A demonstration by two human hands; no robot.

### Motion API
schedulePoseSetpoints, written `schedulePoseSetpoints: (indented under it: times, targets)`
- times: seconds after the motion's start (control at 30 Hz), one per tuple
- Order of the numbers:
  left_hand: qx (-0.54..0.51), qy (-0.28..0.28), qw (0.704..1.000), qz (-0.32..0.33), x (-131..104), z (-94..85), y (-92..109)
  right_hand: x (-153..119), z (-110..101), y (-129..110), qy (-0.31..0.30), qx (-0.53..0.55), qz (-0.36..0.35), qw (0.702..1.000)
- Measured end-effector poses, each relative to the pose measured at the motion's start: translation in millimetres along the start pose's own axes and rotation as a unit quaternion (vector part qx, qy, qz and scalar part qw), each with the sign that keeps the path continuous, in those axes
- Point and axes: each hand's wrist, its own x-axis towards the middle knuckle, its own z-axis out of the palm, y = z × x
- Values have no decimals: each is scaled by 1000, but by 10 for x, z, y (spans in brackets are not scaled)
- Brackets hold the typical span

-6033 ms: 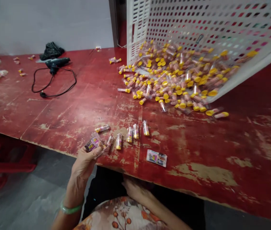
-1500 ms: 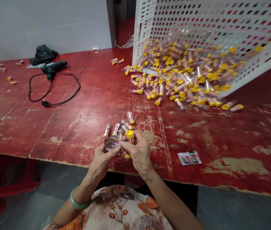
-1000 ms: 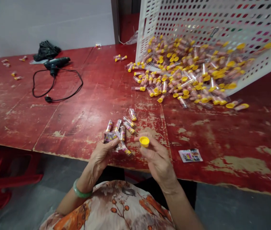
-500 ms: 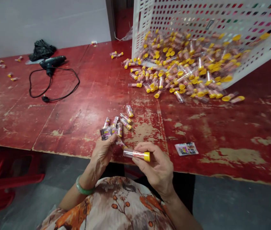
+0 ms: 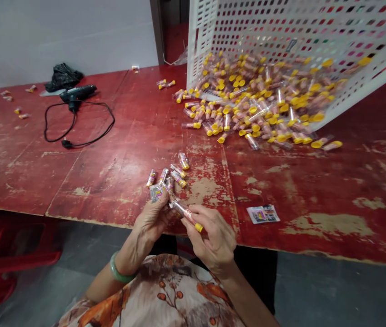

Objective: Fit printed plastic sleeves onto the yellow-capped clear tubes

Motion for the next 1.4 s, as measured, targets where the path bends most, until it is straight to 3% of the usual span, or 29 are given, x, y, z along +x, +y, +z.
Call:
schedulePoseSetpoints:
  times: [0.07, 0.2, 0.33, 0.43, 0.63, 0.77, 1.07, 1.27, 1.4]
  targets:
    - [13, -1, 1000, 14, -13, 13, -17, -10, 17, -28, 12, -37, -35, 999]
    - [34, 1, 999, 31, -46, 58, -44, -39, 64, -76, 39, -78, -35, 996]
    - [32, -5, 999, 35, -59, 47, -67, -93, 133, -21, 32, -144, -85, 985]
    - [38, -37, 998, 35, -48, -11, -86, -121, 177, 48, 28, -119, -82, 989]
    - [62, -45, 997, 22, -15, -97, -12, -66, 109, 63, -147, 47, -4, 988]
    - [96, -58, 993, 24, -56, -88, 12, -11, 91, 23, -74, 50, 44, 995]
    - [104, -31, 993, 55, -167, -63, -76, 33, 238, -59, 28, 16, 18, 999]
    - [98, -30, 994, 48, -159, -38, -42, 49, 210, -78, 18, 8, 9, 1000]
    - [95, -33, 994, 40, -120, -46, -27, 54, 201, -53, -5, 34, 49, 998]
